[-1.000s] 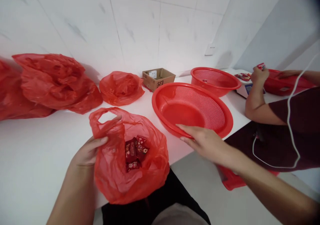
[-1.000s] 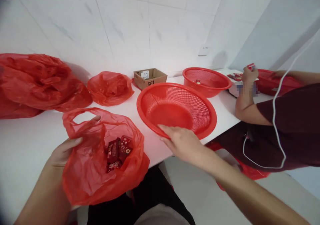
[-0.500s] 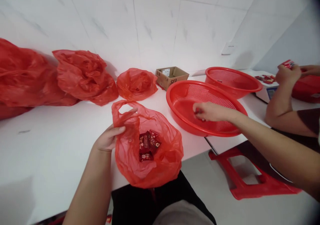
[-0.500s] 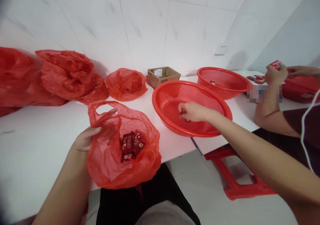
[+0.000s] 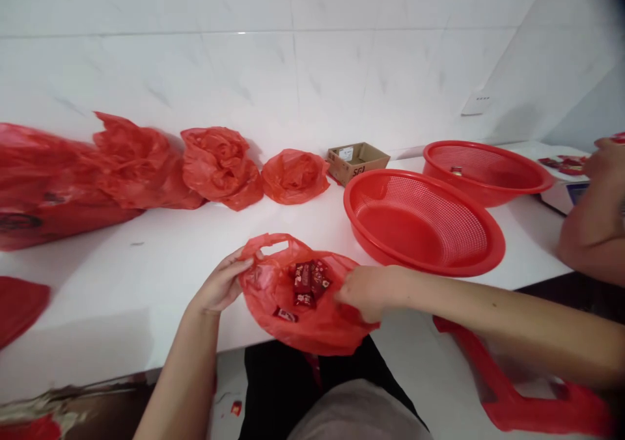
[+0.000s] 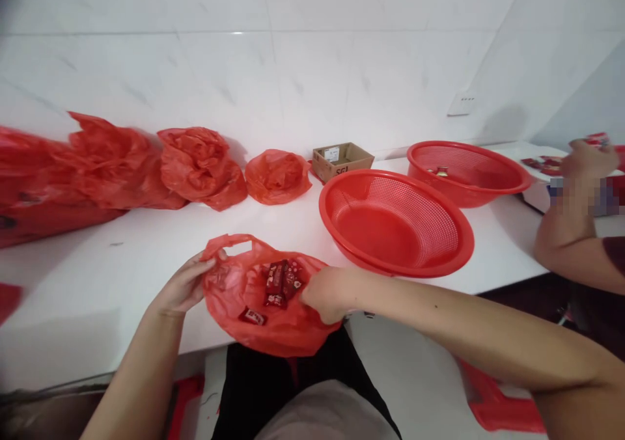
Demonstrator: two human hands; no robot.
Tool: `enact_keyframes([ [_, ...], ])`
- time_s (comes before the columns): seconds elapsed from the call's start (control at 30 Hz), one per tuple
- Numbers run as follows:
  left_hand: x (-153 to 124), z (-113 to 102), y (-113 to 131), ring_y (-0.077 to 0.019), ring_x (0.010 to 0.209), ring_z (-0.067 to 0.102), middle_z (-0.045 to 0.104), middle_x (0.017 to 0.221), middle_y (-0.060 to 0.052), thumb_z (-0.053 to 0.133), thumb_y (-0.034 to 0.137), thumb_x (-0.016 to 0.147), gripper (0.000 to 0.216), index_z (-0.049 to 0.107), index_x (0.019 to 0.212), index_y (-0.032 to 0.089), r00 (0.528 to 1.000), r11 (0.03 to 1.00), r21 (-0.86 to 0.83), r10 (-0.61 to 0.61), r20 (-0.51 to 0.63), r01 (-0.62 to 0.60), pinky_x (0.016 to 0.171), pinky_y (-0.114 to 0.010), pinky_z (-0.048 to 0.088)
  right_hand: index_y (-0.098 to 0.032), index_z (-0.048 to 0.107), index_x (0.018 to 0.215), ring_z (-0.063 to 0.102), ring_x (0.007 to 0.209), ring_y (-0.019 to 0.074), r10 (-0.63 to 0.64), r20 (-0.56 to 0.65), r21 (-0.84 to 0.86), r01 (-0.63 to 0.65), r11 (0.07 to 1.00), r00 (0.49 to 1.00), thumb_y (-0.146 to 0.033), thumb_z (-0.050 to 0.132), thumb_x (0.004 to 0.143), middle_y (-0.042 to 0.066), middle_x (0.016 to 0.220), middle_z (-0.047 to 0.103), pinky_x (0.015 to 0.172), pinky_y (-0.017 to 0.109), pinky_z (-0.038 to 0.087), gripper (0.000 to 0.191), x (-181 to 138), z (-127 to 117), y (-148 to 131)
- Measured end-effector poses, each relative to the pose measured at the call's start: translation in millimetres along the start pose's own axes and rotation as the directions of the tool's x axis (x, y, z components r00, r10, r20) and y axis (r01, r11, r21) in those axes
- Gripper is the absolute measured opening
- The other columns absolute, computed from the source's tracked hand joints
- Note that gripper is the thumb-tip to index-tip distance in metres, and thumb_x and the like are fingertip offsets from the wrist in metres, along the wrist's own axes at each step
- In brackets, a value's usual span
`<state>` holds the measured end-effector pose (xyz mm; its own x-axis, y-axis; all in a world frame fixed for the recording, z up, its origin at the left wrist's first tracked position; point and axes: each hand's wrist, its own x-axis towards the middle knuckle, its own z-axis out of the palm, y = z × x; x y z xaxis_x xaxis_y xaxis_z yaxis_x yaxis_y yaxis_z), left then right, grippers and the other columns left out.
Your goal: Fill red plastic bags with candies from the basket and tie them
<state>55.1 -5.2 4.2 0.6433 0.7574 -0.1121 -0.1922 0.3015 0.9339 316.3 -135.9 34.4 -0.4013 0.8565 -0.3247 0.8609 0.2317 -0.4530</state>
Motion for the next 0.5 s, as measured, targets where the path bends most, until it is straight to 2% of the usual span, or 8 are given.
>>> enact_keyframes([
  [0.1,-21.7,-2.0,15.5,-0.0129,0.066,0.061,0.068,0.079,-0.003,0.076,0.029,0.076,0.016,0.072,0.085,0.017,0.996,0.987,0.158,-0.008,-0.092,0.023,0.061,-0.021,0.051,-0.028,0.052,0.048,0.062,0.066,0.0177,0.03,0.058,0.037,-0.032,0.999,0.998,-0.005,0.067,0.057,-0.002,0.049,0.057,0.081,0.036,0.05,0.029,2.0,-9.8,6.6],
  [0.17,-32.6,0.6,27.4,-0.0136,0.067,0.06,0.066,0.077,-0.002,0.075,0.031,0.077,0.016,0.071,0.084,0.017,0.992,0.972,0.236,0.023,-0.127,0.008,0.063,-0.023,0.051,-0.028,0.059,0.055,0.062,0.068,0.0178,-0.043,-0.076,0.04,0.046,0.998,0.996,-0.006,0.064,0.063,-0.001,0.058,0.063,0.08,0.036,0.05,0.024,0.5,-30.5,-1.5],
  [0.23,-40.1,4.8,40.8,-0.0138,0.067,0.058,0.066,0.074,-0.002,0.074,0.031,0.078,0.016,0.071,0.083,0.017,0.978,0.953,0.3,0.108,-0.18,-0.05,0.064,-0.024,0.05,-0.026,0.067,0.07,0.064,0.075,0.0187,-0.133,-0.306,0.001,0.141,0.99,0.943,-0.01,0.057,0.073,0.0,0.075,0.069,0.078,0.034,0.05,0.019,-5.1,-59.0,-14.5],
  [0.27,-42.8,7.6,48.1,-0.014,0.069,0.059,0.067,0.076,-0.002,0.074,0.03,0.078,0.015,0.072,0.084,0.017,0.962,0.946,0.309,0.169,-0.215,-0.098,0.066,-0.024,0.049,-0.025,0.069,0.08,0.065,0.081,0.019,-0.159,-0.45,-0.02,0.169,0.985,0.879,-0.012,0.053,0.078,0.001,0.085,0.071,0.079,0.034,0.05,0.021,-9.0,-73.9,-20.5],
  [0.33,-46.5,14.8,63.2,-0.0151,0.077,0.06,0.069,0.084,-0.003,0.073,0.029,0.079,0.014,0.071,0.086,0.017,0.914,0.946,0.235,0.287,-0.287,-0.224,0.071,-0.025,0.049,-0.024,0.068,0.095,0.065,0.092,0.0189,-0.144,-0.722,-0.005,0.204,0.979,0.677,-0.014,0.047,0.085,0.001,0.099,0.071,0.082,0.033,0.049,0.026,-16.7,-100.7,-28.4],
  [0.37,-47.8,19.2,70.5,-0.0157,0.081,0.061,0.069,0.089,-0.003,0.072,0.029,0.079,0.014,0.071,0.087,0.018,0.893,0.945,0.164,0.321,-0.315,-0.282,0.074,-0.026,0.05,-0.023,0.067,0.099,0.064,0.094,0.0188,-0.117,-0.797,0.025,0.227,0.974,0.593,-0.016,0.046,0.086,0.002,0.102,0.07,0.083,0.033,0.049,0.026,-19.6,-111.5,-29.7],
  [0.4,-48.9,23.9,77.1,-0.016,0.083,0.061,0.069,0.091,-0.002,0.071,0.029,0.079,0.013,0.07,0.087,0.019,0.881,0.941,0.091,0.338,-0.331,-0.326,0.076,-0.027,0.05,-0.022,0.067,0.099,0.064,0.095,0.0188,-0.095,-0.827,0.059,0.255,0.965,0.553,-0.017,0.046,0.087,0.003,0.102,0.07,0.084,0.033,0.049,0.025,-21.6,-120.4,-29.4],
  [0.5,-52.2,36.5,91.6,-0.0144,0.077,0.061,0.066,0.081,0.0,0.07,0.028,0.079,0.011,0.068,0.084,0.018,0.881,0.924,0.005,0.365,-0.3,-0.381,0.073,-0.026,0.051,-0.02,0.07,0.091,0.065,0.089,0.0194,-0.048,-0.778,0.179,0.295,0.938,0.627,-0.021,0.056,0.084,0.004,0.094,0.071,0.079,0.033,0.051,0.016,-23.2,-139.5,-24.1],
])
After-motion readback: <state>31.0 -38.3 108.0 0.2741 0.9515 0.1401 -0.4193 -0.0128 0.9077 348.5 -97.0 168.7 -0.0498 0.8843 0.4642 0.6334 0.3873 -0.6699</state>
